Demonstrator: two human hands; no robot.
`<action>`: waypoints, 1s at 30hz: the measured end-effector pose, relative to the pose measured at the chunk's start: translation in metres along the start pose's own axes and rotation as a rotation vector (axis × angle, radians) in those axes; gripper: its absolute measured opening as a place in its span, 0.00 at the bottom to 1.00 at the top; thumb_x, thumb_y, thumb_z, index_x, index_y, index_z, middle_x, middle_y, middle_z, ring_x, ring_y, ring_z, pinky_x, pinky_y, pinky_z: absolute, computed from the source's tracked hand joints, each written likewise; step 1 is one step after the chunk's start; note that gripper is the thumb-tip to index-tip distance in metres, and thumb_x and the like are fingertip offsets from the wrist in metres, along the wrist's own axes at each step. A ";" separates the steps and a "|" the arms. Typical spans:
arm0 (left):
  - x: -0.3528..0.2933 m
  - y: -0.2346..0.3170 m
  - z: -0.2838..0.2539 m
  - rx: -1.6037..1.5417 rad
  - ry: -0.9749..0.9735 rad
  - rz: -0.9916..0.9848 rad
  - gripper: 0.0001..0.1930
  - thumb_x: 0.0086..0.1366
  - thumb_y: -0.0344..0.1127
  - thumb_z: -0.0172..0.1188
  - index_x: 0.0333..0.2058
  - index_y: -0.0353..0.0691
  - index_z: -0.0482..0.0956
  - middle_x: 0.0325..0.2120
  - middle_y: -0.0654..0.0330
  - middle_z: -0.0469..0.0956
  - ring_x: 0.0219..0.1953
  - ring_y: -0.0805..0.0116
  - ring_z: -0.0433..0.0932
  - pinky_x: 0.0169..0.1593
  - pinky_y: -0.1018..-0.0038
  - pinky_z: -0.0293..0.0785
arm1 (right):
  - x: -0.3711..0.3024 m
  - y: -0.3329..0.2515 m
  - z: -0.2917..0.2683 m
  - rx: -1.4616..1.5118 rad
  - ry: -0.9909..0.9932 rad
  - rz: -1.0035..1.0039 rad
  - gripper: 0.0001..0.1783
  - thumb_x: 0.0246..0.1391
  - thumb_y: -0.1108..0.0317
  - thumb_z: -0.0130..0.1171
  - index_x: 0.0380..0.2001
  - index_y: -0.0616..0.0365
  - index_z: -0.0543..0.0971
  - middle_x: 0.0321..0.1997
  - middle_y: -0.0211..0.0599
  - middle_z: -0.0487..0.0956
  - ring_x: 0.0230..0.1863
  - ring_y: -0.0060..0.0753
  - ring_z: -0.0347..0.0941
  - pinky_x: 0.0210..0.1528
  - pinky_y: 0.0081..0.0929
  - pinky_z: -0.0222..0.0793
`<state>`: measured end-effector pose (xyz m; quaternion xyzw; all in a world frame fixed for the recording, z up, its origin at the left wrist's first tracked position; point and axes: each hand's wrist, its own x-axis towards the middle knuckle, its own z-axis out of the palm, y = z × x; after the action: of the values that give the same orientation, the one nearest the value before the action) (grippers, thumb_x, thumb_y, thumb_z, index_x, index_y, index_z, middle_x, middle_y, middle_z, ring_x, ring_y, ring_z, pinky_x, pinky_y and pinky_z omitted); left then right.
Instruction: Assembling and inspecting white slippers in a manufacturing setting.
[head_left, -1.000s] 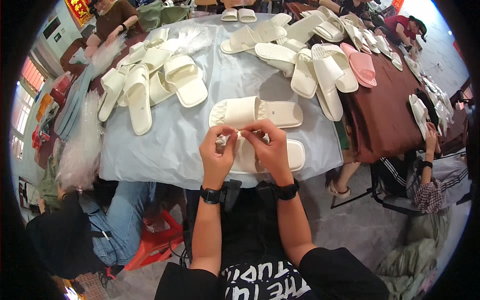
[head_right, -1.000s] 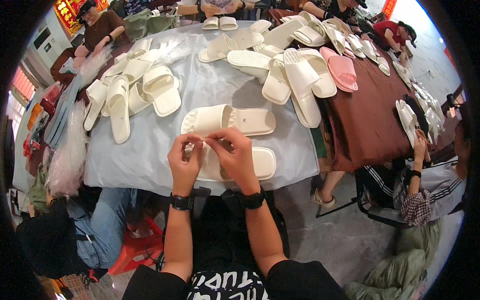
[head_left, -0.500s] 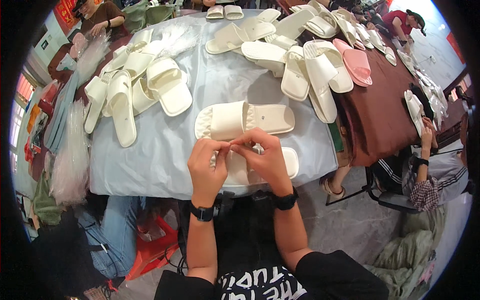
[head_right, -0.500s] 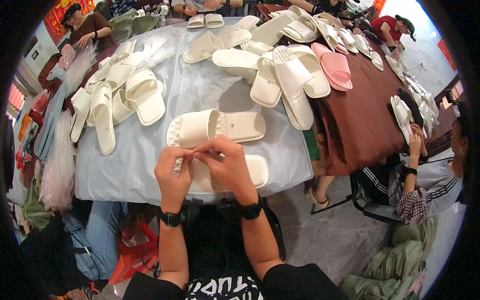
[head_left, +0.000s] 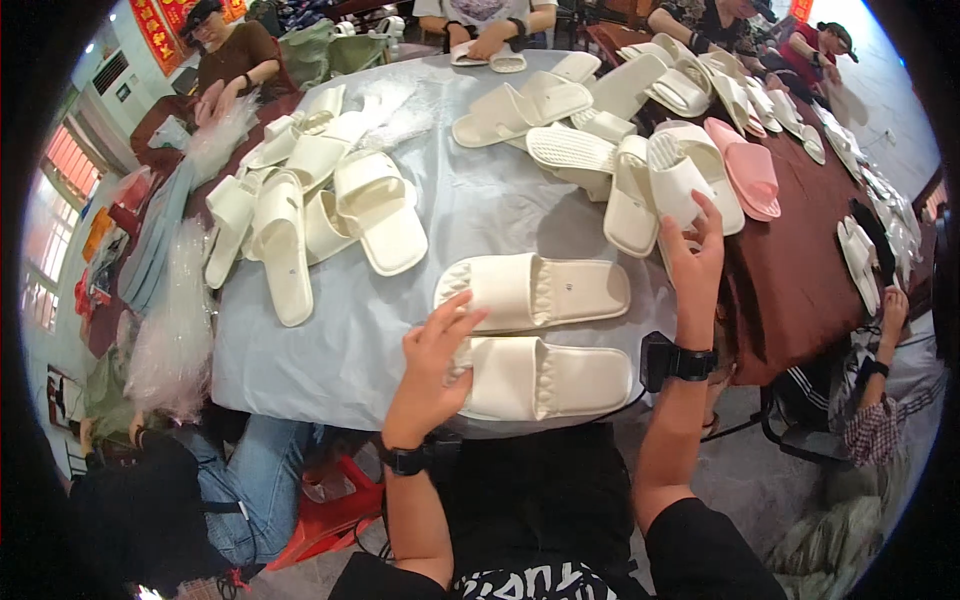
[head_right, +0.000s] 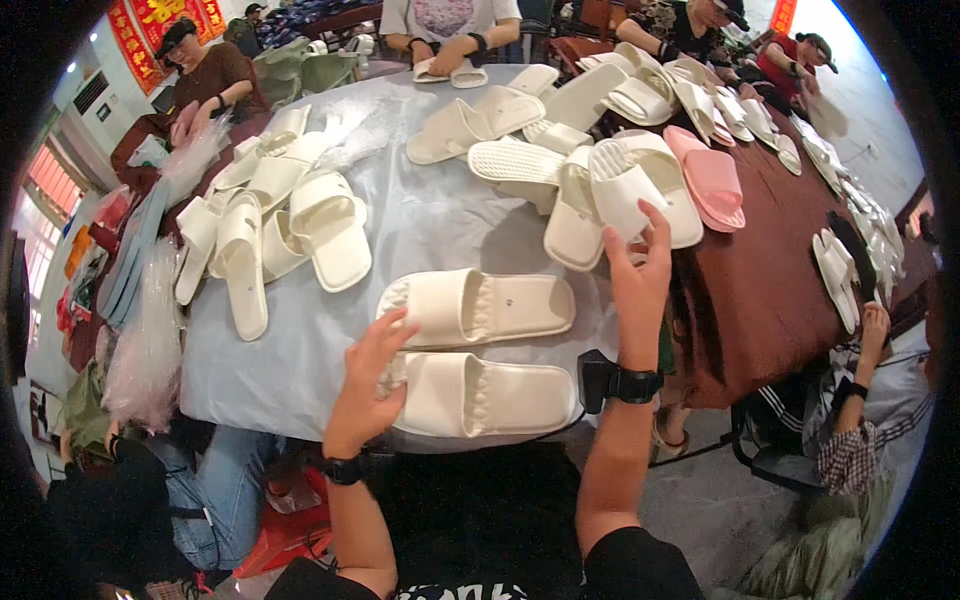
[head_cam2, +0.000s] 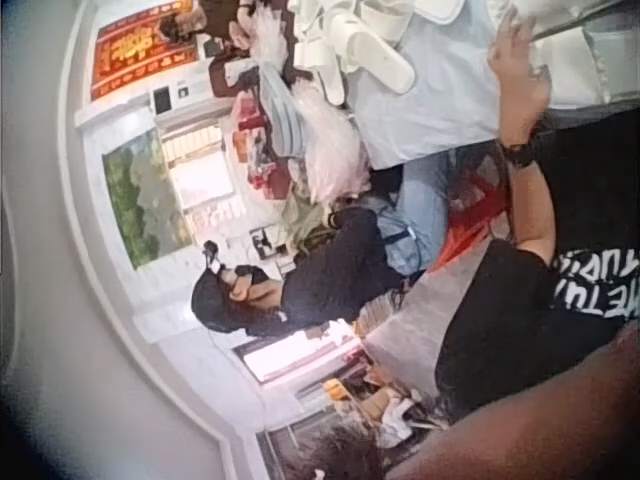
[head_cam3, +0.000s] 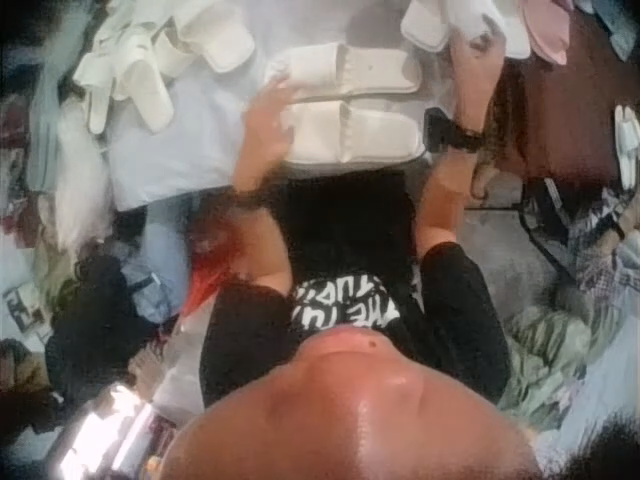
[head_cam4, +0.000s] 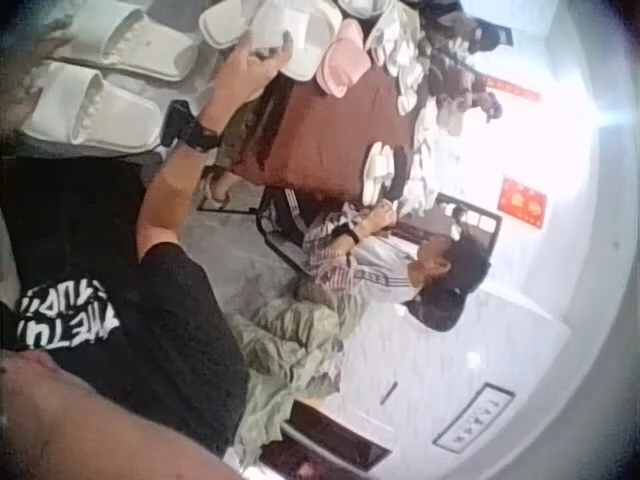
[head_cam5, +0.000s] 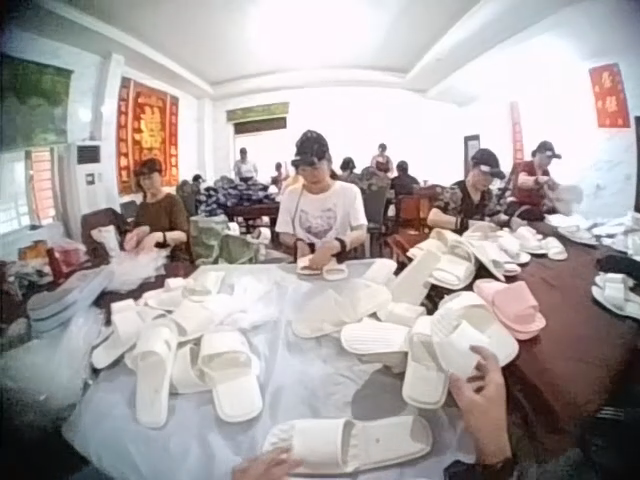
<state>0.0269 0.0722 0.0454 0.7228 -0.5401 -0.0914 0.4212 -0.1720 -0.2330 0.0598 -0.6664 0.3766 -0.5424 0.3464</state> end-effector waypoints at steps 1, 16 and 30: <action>0.003 -0.003 0.004 -0.019 -0.006 0.018 0.36 0.55 0.19 0.64 0.65 0.45 0.78 0.69 0.56 0.74 0.70 0.53 0.71 0.72 0.61 0.58 | 0.001 0.000 0.000 -0.010 0.004 0.003 0.27 0.61 0.69 0.71 0.63 0.56 0.78 0.40 0.30 0.75 0.38 0.25 0.67 0.42 0.25 0.68; -0.044 -0.063 -0.057 -0.177 0.518 -0.019 0.18 0.60 0.10 0.59 0.45 0.34 0.88 0.49 0.56 0.86 0.54 0.63 0.83 0.60 0.70 0.75 | -0.006 0.021 0.012 0.246 0.146 -0.030 0.19 0.62 0.78 0.67 0.56 0.58 0.87 0.32 0.13 0.63 0.30 0.10 0.54 0.31 0.13 0.51; -0.110 -0.139 -0.083 0.002 0.927 -0.338 0.11 0.69 0.21 0.60 0.47 0.33 0.86 0.46 0.57 0.87 0.50 0.64 0.84 0.59 0.68 0.77 | -0.062 -0.025 -0.002 0.573 0.025 0.002 0.17 0.62 0.83 0.63 0.54 0.62 0.85 0.35 0.15 0.67 0.33 0.11 0.57 0.37 0.13 0.53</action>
<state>0.1300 0.2173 -0.0361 0.7654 -0.1710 0.1733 0.5958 -0.1787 -0.1669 0.0534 -0.5343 0.2127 -0.6345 0.5165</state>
